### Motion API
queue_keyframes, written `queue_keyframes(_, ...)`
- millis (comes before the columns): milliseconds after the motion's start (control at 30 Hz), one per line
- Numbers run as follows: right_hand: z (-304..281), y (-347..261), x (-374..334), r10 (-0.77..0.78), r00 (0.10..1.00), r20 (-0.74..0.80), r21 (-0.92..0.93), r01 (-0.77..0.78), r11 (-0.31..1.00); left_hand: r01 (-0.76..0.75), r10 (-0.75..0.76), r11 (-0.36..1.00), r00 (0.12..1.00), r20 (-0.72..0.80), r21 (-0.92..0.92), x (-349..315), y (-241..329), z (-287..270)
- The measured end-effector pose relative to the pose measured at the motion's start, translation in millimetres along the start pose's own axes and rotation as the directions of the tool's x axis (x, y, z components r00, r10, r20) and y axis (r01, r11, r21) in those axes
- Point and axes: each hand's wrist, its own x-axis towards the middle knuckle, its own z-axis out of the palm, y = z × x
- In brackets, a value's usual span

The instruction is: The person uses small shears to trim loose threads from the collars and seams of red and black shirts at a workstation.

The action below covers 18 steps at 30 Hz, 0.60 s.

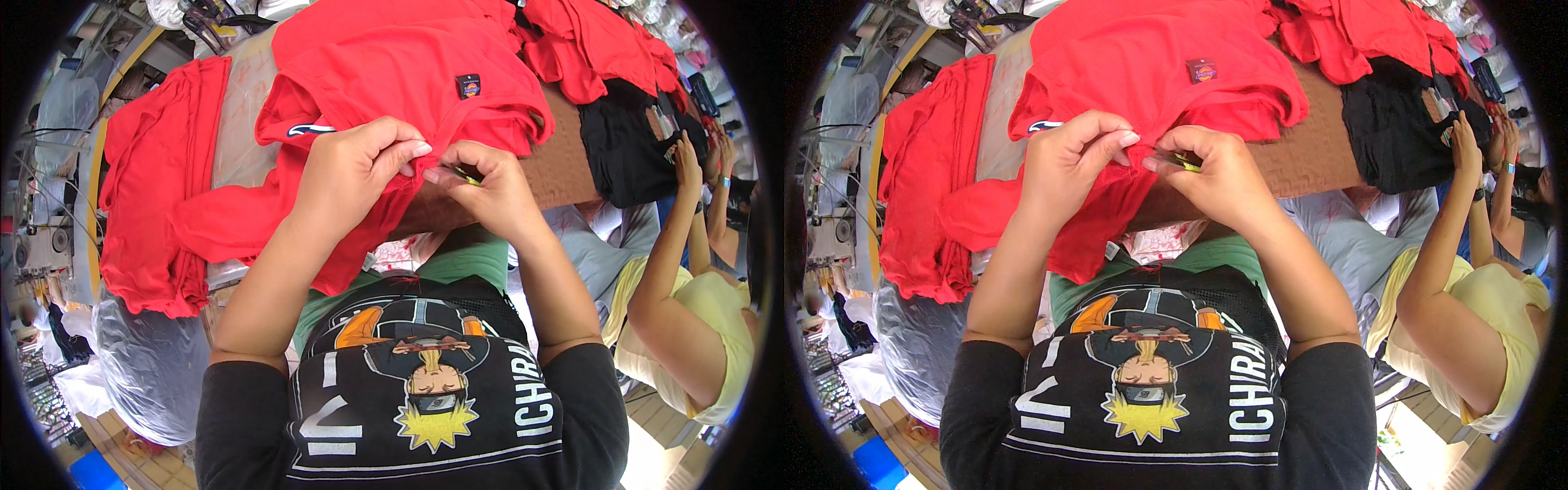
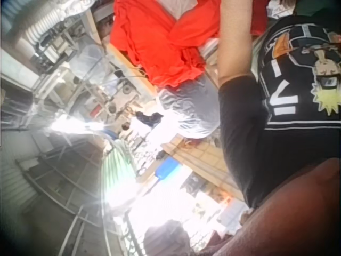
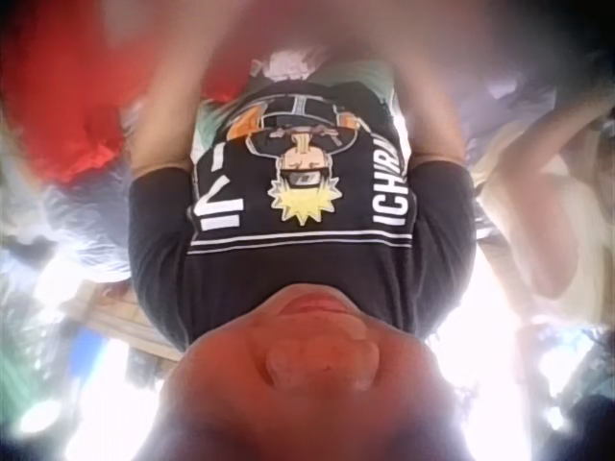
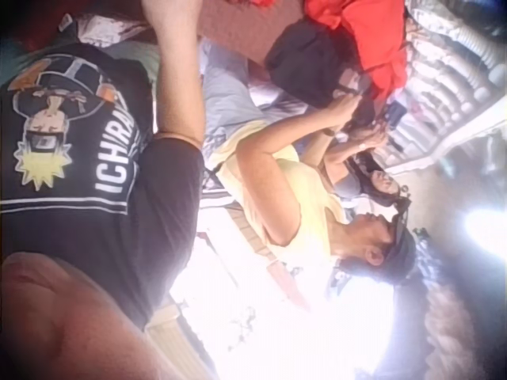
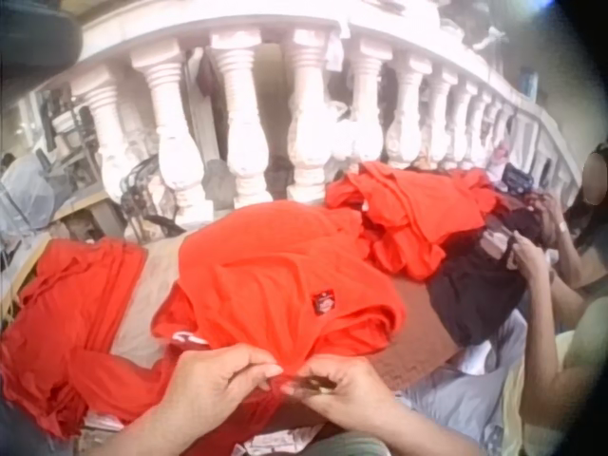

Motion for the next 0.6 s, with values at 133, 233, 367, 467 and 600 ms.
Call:
queue_keyframes(133,-23,-29,-3,-0.113,0.993,0.034,-0.215,0.118,0.969,0.151,-0.147,0.986,0.987,0.061,-0.073,3,1,-5)
queue_keyframes(233,-35,-48,-3,-0.169,0.984,0.048,-0.277,0.175,0.945,0.153,-0.149,0.986,0.987,0.067,-0.064,3,-1,-5)
queue_keyframes(367,-41,-49,-1,-0.21,0.973,0.093,-0.331,0.229,0.915,0.165,-0.159,0.984,0.983,0.093,-0.067,3,-2,-3)
queue_keyframes(467,-44,-48,2,-0.221,0.966,0.137,-0.36,0.257,0.897,0.196,-0.188,0.979,0.973,0.132,-0.049,5,4,-6)
queue_keyframes(600,-41,-43,5,-0.22,0.966,0.135,-0.366,0.255,0.895,0.207,-0.201,0.978,0.967,0.153,-0.023,6,9,-6)
